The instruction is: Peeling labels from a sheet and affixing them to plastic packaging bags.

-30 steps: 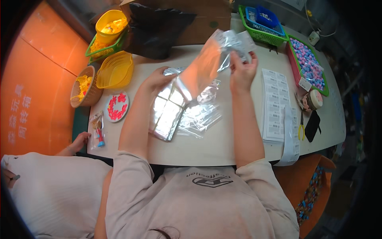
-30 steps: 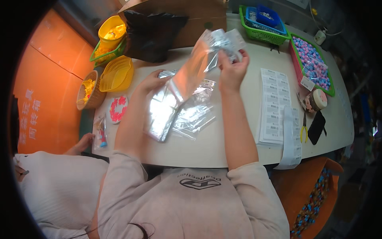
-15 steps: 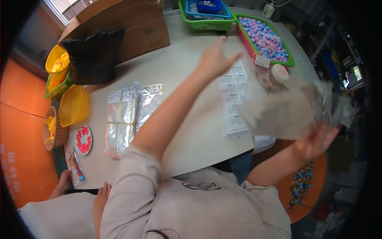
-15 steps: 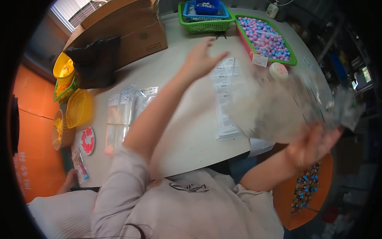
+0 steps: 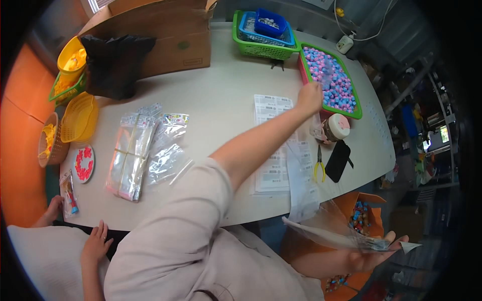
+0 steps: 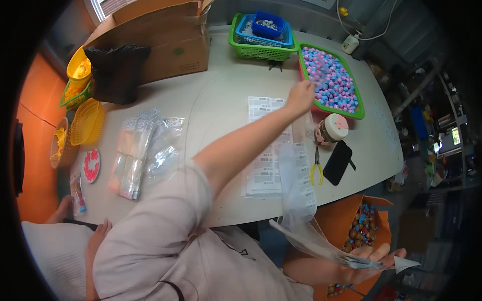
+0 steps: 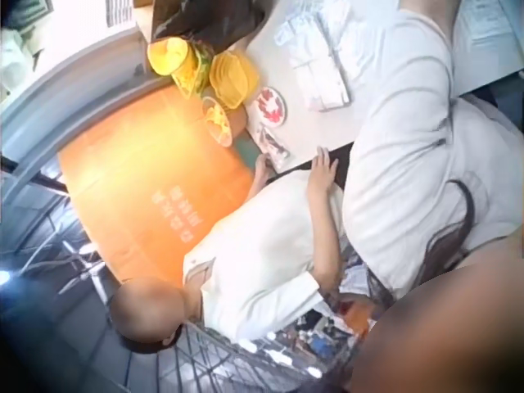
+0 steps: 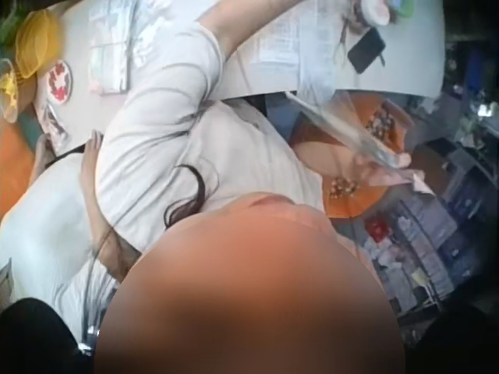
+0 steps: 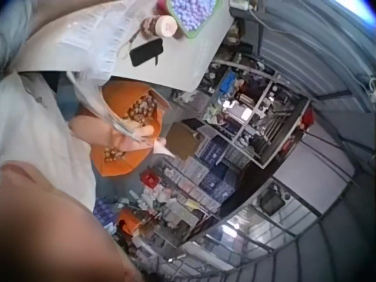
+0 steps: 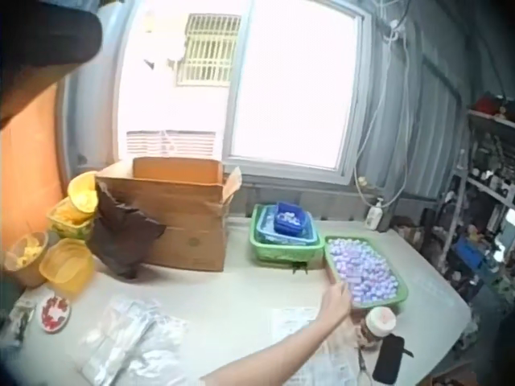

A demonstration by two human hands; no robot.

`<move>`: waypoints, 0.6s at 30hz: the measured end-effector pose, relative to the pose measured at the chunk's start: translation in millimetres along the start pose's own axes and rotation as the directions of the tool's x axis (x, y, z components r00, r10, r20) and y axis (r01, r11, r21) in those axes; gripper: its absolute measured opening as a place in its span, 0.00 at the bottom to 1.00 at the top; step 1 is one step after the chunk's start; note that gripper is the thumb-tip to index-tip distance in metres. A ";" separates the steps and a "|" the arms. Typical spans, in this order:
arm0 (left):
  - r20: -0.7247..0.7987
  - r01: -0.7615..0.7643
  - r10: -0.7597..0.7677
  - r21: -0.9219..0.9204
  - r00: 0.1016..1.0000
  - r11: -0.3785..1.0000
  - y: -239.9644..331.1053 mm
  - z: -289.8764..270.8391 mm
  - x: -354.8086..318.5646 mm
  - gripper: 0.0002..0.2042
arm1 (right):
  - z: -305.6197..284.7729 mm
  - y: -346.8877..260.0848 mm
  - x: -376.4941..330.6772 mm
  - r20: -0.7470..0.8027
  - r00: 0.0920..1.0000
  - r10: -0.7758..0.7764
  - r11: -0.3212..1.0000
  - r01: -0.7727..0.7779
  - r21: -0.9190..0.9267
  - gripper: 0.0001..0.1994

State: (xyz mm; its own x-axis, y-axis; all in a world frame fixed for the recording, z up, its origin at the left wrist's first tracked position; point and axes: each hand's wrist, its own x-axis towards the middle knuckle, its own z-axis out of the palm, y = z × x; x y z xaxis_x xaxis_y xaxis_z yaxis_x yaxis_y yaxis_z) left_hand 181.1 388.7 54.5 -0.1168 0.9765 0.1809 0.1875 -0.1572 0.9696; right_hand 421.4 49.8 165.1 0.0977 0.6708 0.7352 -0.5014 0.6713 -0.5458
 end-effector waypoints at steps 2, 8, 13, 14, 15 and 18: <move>0.239 0.171 -0.068 -0.440 0.969 0.882 24.8 -68.0 -25.3 0.17 | 0.9 12.0 7.4 0.079 0.997 0.022 0.994 -0.030 0.101 0.26; 0.326 0.340 -0.154 -0.652 0.933 0.677 34.1 -264.5 -157.7 0.23 | 27.4 56.1 35.0 0.362 0.926 0.111 0.876 -0.263 0.404 0.23; -0.085 0.327 -0.349 -0.202 0.933 0.923 -19.0 -280.4 -243.1 0.24 | 48.0 86.6 59.6 0.625 0.776 0.082 0.590 -0.543 0.597 0.21; -0.246 0.324 -0.292 0.100 0.924 0.941 -25.9 -280.0 -256.4 0.27 | 57.5 94.3 62.6 0.630 0.771 0.088 0.574 -0.556 0.601 0.21; -0.292 0.305 -0.237 0.217 0.927 0.927 -38.8 -280.9 -266.9 0.36 | 66.4 100.2 64.9 0.666 0.744 0.055 0.512 -0.594 0.621 0.19; -0.313 0.149 -0.061 0.266 0.948 0.952 -53.4 -271.7 -279.9 0.43 | 98.6 94.8 71.8 0.665 0.743 0.074 0.490 -0.608 0.625 0.15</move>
State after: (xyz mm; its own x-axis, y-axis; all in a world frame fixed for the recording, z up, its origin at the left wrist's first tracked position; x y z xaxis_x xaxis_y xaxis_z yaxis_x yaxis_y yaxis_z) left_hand -61.2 83.8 -3.2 -0.4277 0.8889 0.1644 0.4209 0.0349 0.9064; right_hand 296.1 130.5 205.8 -0.5362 0.3382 0.7733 -0.8422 -0.2757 -0.4634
